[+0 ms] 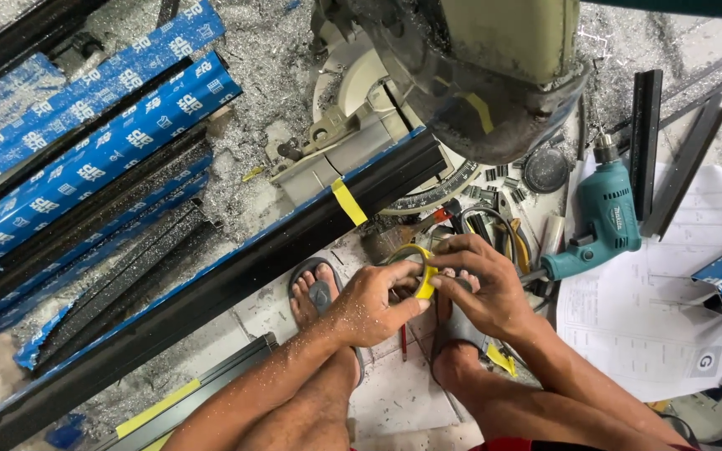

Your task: Drilling holes into an aluminum profile, measuring it, and then cutting it to size using a miter saw.

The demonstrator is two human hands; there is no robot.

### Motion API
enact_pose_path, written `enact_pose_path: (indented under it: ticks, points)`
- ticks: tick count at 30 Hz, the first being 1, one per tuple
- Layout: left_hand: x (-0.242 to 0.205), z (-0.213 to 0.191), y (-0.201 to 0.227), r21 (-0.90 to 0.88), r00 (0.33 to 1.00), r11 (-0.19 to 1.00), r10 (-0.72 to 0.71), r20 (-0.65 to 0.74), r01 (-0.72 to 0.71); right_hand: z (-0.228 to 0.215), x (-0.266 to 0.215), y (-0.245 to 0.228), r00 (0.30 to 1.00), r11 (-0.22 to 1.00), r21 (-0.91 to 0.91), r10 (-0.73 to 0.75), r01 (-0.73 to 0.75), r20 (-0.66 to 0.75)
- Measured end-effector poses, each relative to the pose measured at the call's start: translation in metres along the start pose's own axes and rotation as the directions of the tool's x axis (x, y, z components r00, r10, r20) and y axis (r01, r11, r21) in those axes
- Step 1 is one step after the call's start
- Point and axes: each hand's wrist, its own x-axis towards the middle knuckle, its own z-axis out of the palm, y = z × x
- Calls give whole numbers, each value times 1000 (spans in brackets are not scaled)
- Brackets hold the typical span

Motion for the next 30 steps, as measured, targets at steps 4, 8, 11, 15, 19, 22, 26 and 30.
enact_pose_path:
  ticks: [4, 8, 11, 15, 19, 22, 26, 30]
  points:
    - [-2, 1, -13, 17, 1000, 1000, -7, -16, 7, 4, 0, 0, 996, 997, -25, -73, 72, -40]
    - [1, -2, -17, 268, 998, 962, -36, -51, 48, 7, -1, 8, 996, 992, -120, -55, 46, -69]
    - [2, -6, -16, 303, 989, 943, -110, -94, 134, 9, -1, 6, 991, 985, -139, 95, -107, -93]
    - [-6, -14, -4, 355, 958, 894, -221, -182, 273, 4, 7, -1, 948, 943, -131, 290, -307, -133]
    - [-10, -17, -42, 389, 951, 873, -228, -208, 295, 6, 13, -5, 926, 925, -92, 356, -368, -125]
    - [-16, -12, -59, 425, 940, 853, -192, -283, 302, 8, 11, -3, 903, 903, -68, 416, -424, -108]
    - [-12, -2, -67, 132, 865, 958, -165, -474, 255, 13, 14, -3, 856, 867, 129, 497, -482, -140]
    - [-19, -21, -64, -252, 652, 967, -212, -728, 33, -13, 23, 23, 850, 903, 79, 425, -422, -313]
